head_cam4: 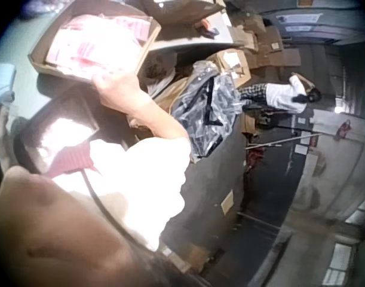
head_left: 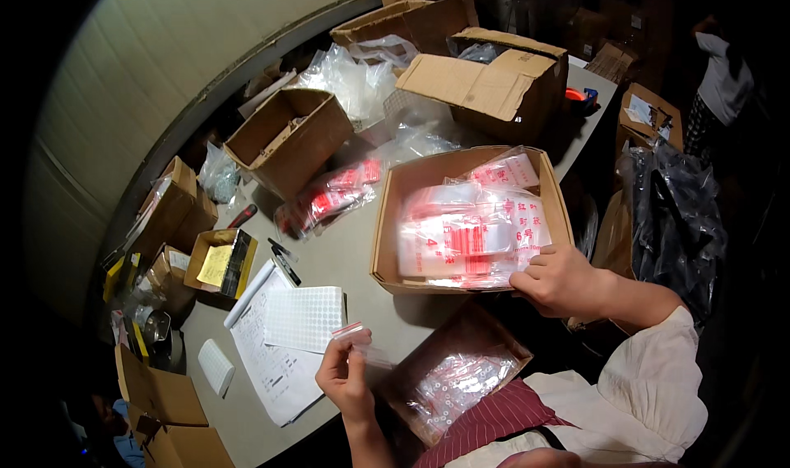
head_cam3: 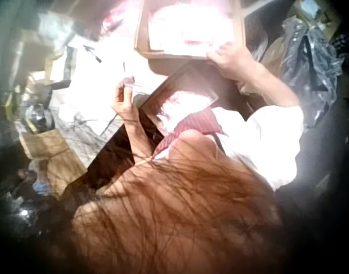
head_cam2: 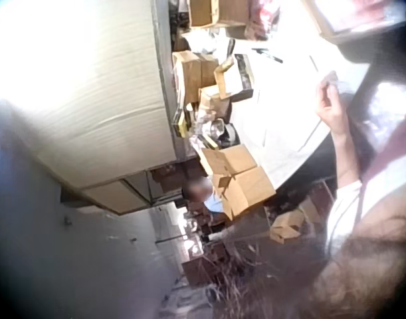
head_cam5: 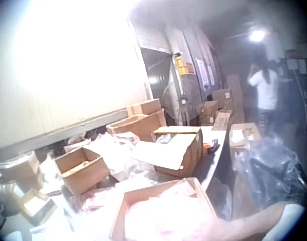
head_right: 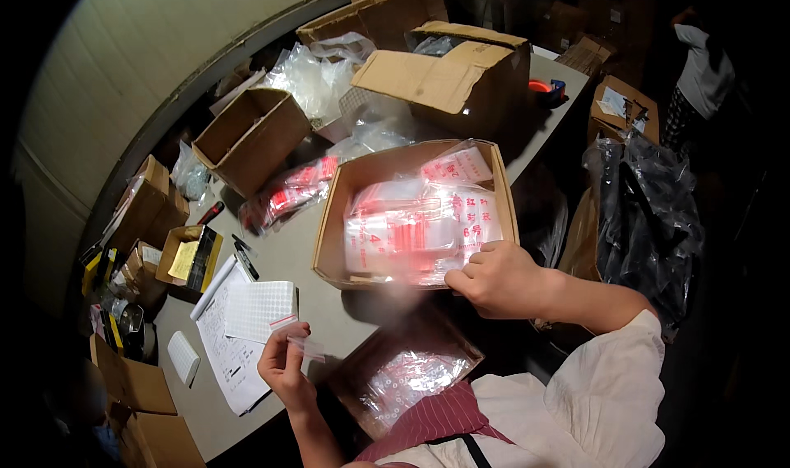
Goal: The person repeatedly picks small items from a box, places them into clear plastic bags, seals the bags, and sets them aside on the table. The person also handles a roll of adhesive labels and a box of red-labeled plastic bags. The workspace is a table with cardboard boxes, papers, and packaging materials.
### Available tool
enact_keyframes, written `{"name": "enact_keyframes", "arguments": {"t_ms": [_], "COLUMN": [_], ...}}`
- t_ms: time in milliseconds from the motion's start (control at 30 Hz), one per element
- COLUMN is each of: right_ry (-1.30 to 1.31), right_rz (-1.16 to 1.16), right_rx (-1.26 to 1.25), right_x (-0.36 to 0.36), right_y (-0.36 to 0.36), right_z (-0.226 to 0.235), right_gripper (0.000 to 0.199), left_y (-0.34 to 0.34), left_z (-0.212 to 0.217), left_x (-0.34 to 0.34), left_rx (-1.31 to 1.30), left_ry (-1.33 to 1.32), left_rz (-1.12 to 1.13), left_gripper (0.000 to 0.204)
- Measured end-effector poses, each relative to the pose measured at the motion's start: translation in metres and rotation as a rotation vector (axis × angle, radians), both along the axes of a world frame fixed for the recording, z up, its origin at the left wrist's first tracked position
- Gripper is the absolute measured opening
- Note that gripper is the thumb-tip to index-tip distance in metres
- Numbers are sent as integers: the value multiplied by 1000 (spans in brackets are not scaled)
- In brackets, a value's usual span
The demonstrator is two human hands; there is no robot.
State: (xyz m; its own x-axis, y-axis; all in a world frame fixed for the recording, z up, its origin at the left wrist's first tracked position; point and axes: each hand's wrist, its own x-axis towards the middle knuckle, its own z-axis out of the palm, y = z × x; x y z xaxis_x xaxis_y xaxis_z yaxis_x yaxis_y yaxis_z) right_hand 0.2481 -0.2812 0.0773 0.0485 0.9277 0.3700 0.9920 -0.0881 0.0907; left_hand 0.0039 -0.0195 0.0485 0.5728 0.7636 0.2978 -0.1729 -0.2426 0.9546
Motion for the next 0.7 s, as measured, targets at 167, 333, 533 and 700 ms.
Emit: {"name": "enact_keyframes", "arguments": {"t_ms": [167, 333, 533, 700], "right_ry": [-85, -115, -180, -307], "right_rz": [132, 161, 95, -98], "right_rx": [114, 176, 343, 435], "right_x": [-3, -16, 2, 73], "right_y": [-13, -34, -41, -15], "right_z": [41, 90, 153, 186], "right_gripper": [17, 22, 24, 29], "left_y": [8, 19, 39, 59], "left_z": [5, 5, 3, 6], "left_x": [-14, -29, -55, -80], "left_rx": [-36, 11, 46, 58], "left_ry": [-34, -7, -3, 57], "left_rz": [33, 108, 207, 278], "left_gripper": [14, 14, 16, 18]}}
